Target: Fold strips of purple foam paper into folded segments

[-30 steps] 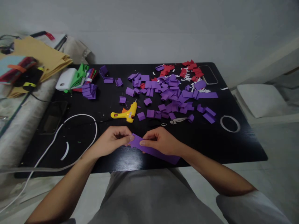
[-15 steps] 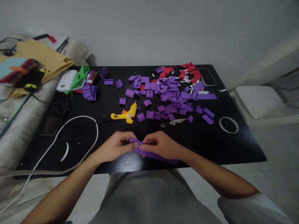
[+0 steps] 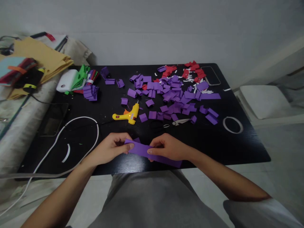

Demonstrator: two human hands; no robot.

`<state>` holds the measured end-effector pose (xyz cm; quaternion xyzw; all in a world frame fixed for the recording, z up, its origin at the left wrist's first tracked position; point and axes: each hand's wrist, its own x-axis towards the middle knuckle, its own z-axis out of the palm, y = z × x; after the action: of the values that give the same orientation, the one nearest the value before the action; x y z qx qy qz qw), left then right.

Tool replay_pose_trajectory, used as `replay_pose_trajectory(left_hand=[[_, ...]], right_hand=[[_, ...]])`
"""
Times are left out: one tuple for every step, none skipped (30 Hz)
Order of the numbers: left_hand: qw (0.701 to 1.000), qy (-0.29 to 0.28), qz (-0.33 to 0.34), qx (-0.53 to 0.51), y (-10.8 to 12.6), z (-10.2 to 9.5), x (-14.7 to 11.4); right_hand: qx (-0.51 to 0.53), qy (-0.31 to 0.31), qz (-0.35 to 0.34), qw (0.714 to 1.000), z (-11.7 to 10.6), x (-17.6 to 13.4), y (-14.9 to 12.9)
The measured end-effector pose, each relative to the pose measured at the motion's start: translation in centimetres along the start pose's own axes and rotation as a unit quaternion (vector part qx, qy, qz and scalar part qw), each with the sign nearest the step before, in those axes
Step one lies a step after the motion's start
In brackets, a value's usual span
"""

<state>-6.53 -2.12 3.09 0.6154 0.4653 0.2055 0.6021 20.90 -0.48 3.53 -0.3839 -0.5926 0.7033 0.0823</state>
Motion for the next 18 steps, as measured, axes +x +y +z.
replay_pose_trajectory(left_hand=[[1.0, -0.004, 0.0, 0.007, 0.1, -0.1, -0.1], [1.0, -0.008, 0.002, 0.023, 0.3, -0.1, -0.1], [0.999, -0.01, 0.008, 0.047, 0.6, -0.2, -0.2], [0.997, -0.009, 0.019, 0.074, 0.9, -0.2, -0.2], [0.994, -0.007, 0.035, 0.106, 1.3, -0.1, -0.2], [0.99, -0.004, 0.057, 0.133, 1.6, 0.0, -0.1], [0.986, -0.011, 0.078, 0.145, 2.0, 0.1, -0.1], [0.984, -0.026, 0.092, 0.152, 2.3, 0.3, 0.0], [0.982, -0.044, 0.104, 0.152, 2.5, 0.5, 0.1], [0.981, -0.06, 0.111, 0.149, 2.6, 0.7, 0.2], [0.98, -0.067, 0.115, 0.146, 2.7, 0.9, 0.3], [0.98, -0.07, 0.116, 0.144, 2.6, 1.1, 0.4], [0.981, -0.066, 0.115, 0.144, 2.5, 1.2, 0.5], [0.981, -0.059, 0.114, 0.145, 2.4, 1.3, 0.5], [0.981, -0.054, 0.111, 0.148, 2.2, 1.4, 0.5], [0.981, -0.048, 0.109, 0.151, 2.1, 1.4, 0.5], [0.981, -0.044, 0.106, 0.154, 2.0, 1.4, 0.5], [0.981, -0.041, 0.103, 0.156, 1.9, 1.4, 0.4]], right_hand=[[-0.008, 0.0, -0.003, 1.0, 0.0, 0.0, -0.1], [-0.016, -0.002, -0.005, 1.0, 0.0, 0.0, -0.2], [-0.023, -0.006, -0.006, 1.0, 0.0, 0.0, -0.2], [-0.033, -0.011, -0.006, 0.999, 0.0, 0.0, -0.3], [-0.046, -0.017, -0.006, 0.999, 0.0, 0.1, -0.4], [-0.059, -0.022, -0.008, 0.998, 0.1, 0.2, -0.5], [-0.071, -0.027, -0.012, 0.997, 0.1, 0.3, -0.5], [-0.082, -0.03, -0.017, 0.996, 0.1, 0.4, -0.5], [-0.09, -0.033, -0.022, 0.995, 0.2, 0.5, -0.5], [-0.097, -0.034, -0.028, 0.994, 0.2, 0.6, -0.5], [-0.102, -0.034, -0.035, 0.994, 0.2, 0.6, -0.4], [-0.107, -0.033, -0.042, 0.993, 0.3, 0.7, -0.4], [-0.111, -0.031, -0.048, 0.992, 0.3, 0.7, -0.4], [-0.116, -0.029, -0.053, 0.991, 0.4, 0.7, -0.3], [-0.122, -0.028, -0.057, 0.99, 0.4, 0.7, -0.3], [-0.129, -0.027, -0.059, 0.99, 0.5, 0.7, -0.4], [-0.135, -0.026, -0.059, 0.989, 0.6, 0.7, -0.4], [-0.142, -0.026, -0.059, 0.988, 0.6, 0.6, -0.4]])
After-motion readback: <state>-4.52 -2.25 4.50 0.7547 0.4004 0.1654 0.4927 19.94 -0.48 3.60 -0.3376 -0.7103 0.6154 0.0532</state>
